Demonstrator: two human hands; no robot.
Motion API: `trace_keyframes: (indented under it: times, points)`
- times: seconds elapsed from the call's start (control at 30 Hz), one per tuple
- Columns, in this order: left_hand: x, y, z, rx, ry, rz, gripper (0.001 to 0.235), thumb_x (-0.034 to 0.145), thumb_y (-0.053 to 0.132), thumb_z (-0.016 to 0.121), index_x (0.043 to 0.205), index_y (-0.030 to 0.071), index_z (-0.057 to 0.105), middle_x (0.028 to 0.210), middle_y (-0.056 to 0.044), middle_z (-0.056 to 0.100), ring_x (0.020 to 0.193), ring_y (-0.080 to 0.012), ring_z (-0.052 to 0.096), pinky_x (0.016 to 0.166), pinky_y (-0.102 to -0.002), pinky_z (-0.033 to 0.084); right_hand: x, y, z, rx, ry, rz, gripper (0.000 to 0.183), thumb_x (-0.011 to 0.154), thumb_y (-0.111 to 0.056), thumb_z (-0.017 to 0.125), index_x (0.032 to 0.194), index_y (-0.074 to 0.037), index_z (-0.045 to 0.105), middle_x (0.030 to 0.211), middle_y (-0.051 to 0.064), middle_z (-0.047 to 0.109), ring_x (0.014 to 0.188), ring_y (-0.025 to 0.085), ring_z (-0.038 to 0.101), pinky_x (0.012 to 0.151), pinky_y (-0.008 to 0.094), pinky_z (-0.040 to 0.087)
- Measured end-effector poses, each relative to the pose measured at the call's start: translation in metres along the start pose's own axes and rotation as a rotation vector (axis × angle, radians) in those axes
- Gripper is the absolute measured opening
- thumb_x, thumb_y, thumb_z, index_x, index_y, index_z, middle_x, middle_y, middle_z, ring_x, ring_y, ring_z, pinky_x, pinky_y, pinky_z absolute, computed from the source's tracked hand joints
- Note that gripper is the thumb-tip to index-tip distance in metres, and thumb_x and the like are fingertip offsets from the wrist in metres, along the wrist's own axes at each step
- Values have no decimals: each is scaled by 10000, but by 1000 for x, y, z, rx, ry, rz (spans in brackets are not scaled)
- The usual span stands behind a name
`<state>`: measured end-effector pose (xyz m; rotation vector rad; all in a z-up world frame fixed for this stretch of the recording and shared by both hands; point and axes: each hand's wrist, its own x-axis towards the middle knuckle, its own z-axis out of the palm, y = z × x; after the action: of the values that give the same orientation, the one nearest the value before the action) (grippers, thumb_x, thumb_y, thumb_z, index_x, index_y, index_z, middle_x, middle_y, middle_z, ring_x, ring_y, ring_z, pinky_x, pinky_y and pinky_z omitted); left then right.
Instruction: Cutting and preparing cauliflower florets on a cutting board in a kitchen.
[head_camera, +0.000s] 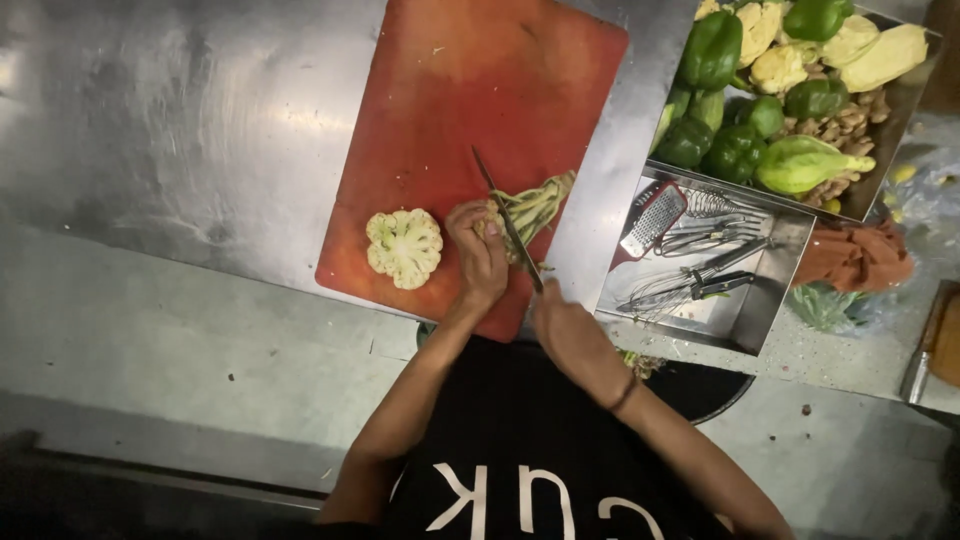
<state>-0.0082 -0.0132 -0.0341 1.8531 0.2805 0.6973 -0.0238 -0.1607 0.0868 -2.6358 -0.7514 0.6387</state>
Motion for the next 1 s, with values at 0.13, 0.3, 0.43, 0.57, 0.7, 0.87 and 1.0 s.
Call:
trace_keyframes:
  times: [0.13, 0.3, 0.43, 0.57, 0.7, 0.87, 1.0]
  points:
    - [-1, -7, 4, 50, 14, 19, 213, 1140, 200, 460, 1238, 14, 425, 1290, -204, 501, 1216, -341, 512, 1160, -528, 384, 4, 6, 31, 88, 15, 141, 291, 1014, -123, 489, 1132, 140, 533, 588, 268, 644, 525, 404, 672, 434, 488, 527]
    - [1, -3, 2, 1, 25, -30, 254, 1119, 218, 457, 1243, -3, 439, 1303, -225, 505, 1221, -353, 501, 1124, -510, 391, -3, 2, 24, 14, 106, 89, 318, 995, -124, 496, 1158, 146, 536, 587, 260, 650, 507, 401, 676, 436, 490, 544]
    - [-6, -13, 3, -77, 21, -26, 276, 1125, 243, 459, 1245, -4, 436, 1282, -213, 487, 1216, -342, 503, 1102, -480, 424, -12, 13, 41, 4, 79, 31, 250, 947, -97, 513, 1098, 101, 538, 657, 241, 663, 556, 385, 694, 465, 464, 556]
    - [-1, -1, 1, 51, 15, 11, 264, 1126, 235, 451, 1235, -6, 444, 1318, -224, 512, 1232, -347, 497, 1118, -488, 395, 16, 15, 71, -98, 179, 13, 191, 955, -67, 519, 1076, 79, 533, 695, 206, 672, 586, 345, 706, 472, 422, 565]
    - [9, 1, -11, -154, 75, -133, 240, 1135, 219, 400, 1236, 3, 431, 1291, -193, 539, 1211, -296, 533, 1099, -431, 423, 7, 19, 58, -214, 148, 92, 259, 968, -108, 520, 1133, 89, 548, 613, 165, 674, 530, 315, 703, 433, 411, 558]
    - [14, 23, -37, -240, 76, -377, 232, 1137, 194, 388, 1238, -1, 465, 1224, -172, 587, 1131, -242, 554, 1050, -372, 439, -14, 37, 44, -418, 204, -92, 314, 990, -128, 510, 1176, 121, 552, 615, 131, 669, 496, 274, 677, 425, 394, 537]
    - [19, 51, -50, -195, -1, -446, 221, 1117, 197, 442, 1225, 15, 505, 1191, -142, 602, 1096, -228, 563, 1014, -364, 454, -12, 39, 19, 202, 113, 26, 298, 1071, -241, 503, 1133, 42, 571, 582, 109, 603, 485, 251, 596, 463, 399, 447]
